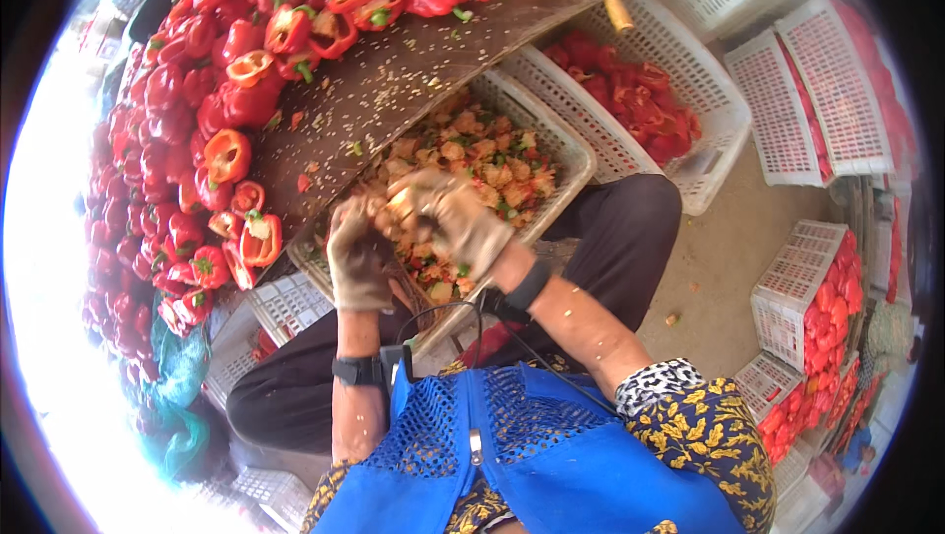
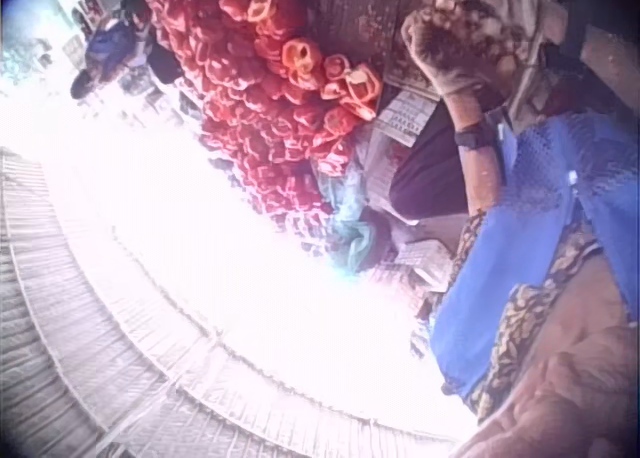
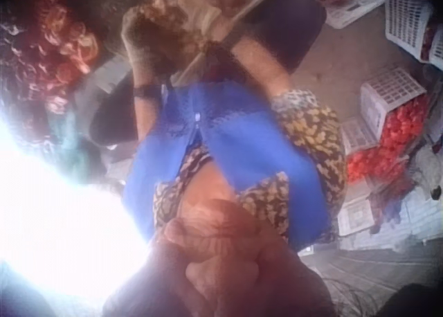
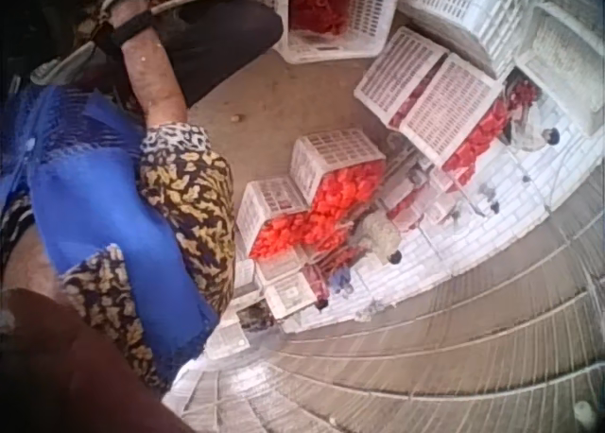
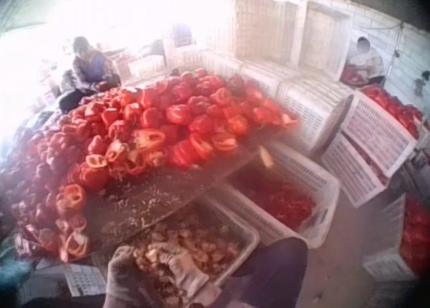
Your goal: The person prepares red peppers by hand, pulling out the stems and removing the core and seeds before placing the cleaned pepper into a bin.
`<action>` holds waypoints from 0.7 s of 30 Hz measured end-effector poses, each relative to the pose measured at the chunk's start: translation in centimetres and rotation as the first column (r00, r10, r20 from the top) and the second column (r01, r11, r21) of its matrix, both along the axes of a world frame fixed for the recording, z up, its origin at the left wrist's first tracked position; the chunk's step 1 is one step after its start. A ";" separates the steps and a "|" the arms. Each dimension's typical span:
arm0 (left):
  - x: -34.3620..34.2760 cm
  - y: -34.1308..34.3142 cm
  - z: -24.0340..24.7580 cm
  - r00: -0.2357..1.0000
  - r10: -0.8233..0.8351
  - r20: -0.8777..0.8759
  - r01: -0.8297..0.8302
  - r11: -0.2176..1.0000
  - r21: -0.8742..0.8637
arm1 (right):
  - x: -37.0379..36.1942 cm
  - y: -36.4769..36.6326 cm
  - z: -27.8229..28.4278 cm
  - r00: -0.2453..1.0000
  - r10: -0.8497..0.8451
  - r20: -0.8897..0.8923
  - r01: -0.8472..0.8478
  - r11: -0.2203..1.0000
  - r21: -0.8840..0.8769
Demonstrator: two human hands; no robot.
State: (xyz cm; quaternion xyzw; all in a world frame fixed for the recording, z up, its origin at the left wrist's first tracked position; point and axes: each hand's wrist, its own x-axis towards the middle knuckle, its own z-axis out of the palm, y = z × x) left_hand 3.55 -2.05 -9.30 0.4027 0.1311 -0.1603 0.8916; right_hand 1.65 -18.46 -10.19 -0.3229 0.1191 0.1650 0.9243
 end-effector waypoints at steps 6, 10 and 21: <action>8.8 -8.2 7.4 0.379 -0.603 0.702 -0.034 0.749 0.662 | 6.1 -8.1 -5.5 0.937 -0.284 -0.205 0.087 0.755 -0.650; 8.0 -10.8 17.9 0.853 -0.284 0.439 0.272 0.958 0.091 | 6.3 -10.0 -7.9 0.997 -0.074 0.001 -0.022 -0.320 -0.947; 8.6 13.7 8.4 0.594 0.580 0.557 -0.801 0.366 0.474 | -0.3 4.9 -14.0 0.064 0.729 -0.682 -0.219 -0.656 -0.722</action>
